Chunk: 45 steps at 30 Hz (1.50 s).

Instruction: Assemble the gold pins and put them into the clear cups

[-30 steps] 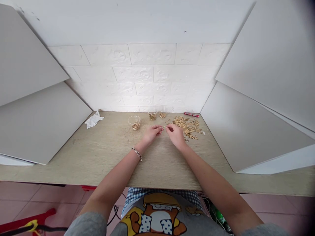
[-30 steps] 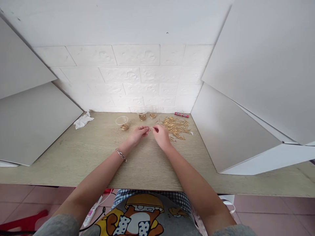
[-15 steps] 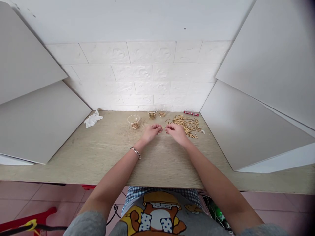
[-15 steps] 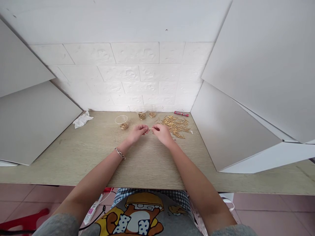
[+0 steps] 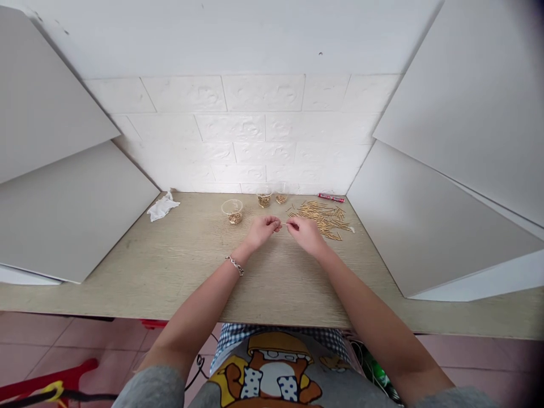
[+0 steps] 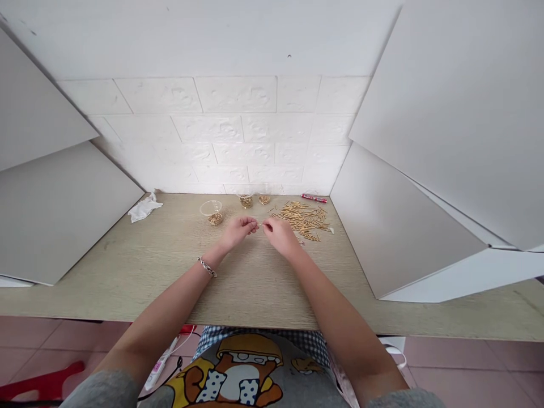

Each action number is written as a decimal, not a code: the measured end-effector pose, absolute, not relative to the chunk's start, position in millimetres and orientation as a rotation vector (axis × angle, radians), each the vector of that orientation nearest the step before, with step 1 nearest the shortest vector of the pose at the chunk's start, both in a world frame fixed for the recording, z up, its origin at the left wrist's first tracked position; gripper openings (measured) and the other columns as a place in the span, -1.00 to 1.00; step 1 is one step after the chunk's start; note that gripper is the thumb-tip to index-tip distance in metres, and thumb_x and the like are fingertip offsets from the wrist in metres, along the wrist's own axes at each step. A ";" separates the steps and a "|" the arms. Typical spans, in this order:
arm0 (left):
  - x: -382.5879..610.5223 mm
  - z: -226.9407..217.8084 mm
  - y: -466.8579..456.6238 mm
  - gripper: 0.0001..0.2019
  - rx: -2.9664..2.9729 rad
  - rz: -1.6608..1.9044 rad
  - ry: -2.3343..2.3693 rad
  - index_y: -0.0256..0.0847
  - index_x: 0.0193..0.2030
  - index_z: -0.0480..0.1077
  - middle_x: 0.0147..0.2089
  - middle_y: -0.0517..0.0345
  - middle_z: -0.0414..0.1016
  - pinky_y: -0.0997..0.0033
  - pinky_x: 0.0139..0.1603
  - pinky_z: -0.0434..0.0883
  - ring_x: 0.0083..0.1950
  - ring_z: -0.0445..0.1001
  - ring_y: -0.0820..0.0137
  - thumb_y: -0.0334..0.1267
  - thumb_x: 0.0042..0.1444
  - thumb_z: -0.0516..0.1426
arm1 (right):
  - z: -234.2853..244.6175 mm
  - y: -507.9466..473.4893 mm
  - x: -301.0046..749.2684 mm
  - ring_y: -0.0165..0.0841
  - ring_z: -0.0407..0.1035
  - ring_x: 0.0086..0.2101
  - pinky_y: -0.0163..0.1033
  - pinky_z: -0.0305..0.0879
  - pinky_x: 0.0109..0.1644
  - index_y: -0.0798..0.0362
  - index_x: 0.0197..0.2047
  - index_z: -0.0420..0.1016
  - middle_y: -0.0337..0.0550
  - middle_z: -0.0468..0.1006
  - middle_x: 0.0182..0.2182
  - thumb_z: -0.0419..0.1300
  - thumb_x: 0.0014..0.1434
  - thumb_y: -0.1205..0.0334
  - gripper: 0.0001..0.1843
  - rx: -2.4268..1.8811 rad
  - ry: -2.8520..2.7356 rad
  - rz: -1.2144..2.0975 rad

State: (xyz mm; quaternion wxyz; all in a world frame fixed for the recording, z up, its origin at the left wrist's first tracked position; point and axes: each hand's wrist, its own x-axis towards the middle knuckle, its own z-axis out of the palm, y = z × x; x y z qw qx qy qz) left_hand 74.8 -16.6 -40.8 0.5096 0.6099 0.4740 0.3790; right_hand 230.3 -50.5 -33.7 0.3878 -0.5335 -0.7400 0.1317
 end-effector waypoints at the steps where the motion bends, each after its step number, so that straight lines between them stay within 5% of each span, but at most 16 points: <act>1: 74.1 -40.0 -16.9 -0.93 1.475 0.898 1.139 -0.27 -0.46 0.40 -0.47 0.21 0.47 0.47 -0.31 0.31 -0.45 0.37 0.51 -0.35 -0.01 0.11 | -32.4 -50.6 231.5 -0.38 0.36 -0.44 -0.29 0.22 -0.30 0.07 -0.44 0.51 -0.17 0.53 -0.48 0.09 0.05 0.34 -0.83 -1.362 -1.887 0.370; 10: 73.6 -35.3 -21.4 -0.90 1.242 0.910 0.998 -0.29 -0.45 0.38 -0.47 0.22 0.44 0.54 -0.41 0.22 -0.48 0.30 0.58 -0.28 -0.06 0.16 | -37.4 -46.0 226.6 -0.37 0.42 -0.48 -0.28 0.32 -0.36 0.09 -0.43 0.46 -0.20 0.52 -0.51 0.13 -0.01 0.23 -0.87 -1.282 -1.424 0.973; 23: 77.6 -35.9 -21.8 -0.89 1.286 0.941 1.038 -0.29 -0.48 0.37 -0.51 0.23 0.42 0.51 -0.40 0.23 -0.50 0.28 0.57 -0.29 -0.06 0.16 | -32.3 -53.0 228.5 -0.36 0.35 -0.44 -0.26 0.23 -0.30 0.06 -0.47 0.47 -0.15 0.51 -0.50 0.10 0.03 0.33 -0.87 -1.326 -1.833 0.279; 33: 73.4 -36.0 -21.0 -0.82 1.202 0.904 0.941 -0.30 -0.47 0.38 -0.49 0.22 0.43 0.54 -0.42 0.22 -0.50 0.28 0.59 -0.22 -0.12 0.23 | -34.4 -51.1 227.3 -0.37 0.42 -0.48 -0.27 0.30 -0.35 0.08 -0.45 0.45 -0.21 0.52 -0.55 0.14 -0.01 0.23 -0.89 -1.318 -1.518 0.839; 45: 73.5 -39.3 -21.1 -0.75 1.082 0.886 0.906 -0.33 -0.47 0.38 -0.48 0.20 0.41 0.58 -0.46 0.19 -0.50 0.26 0.62 -0.18 -0.20 0.29 | -33.8 -55.5 220.5 -0.40 0.35 -0.49 -0.28 0.26 -0.33 0.06 -0.50 0.44 -0.18 0.52 -0.53 0.12 0.00 0.28 -0.89 -1.340 -1.668 0.414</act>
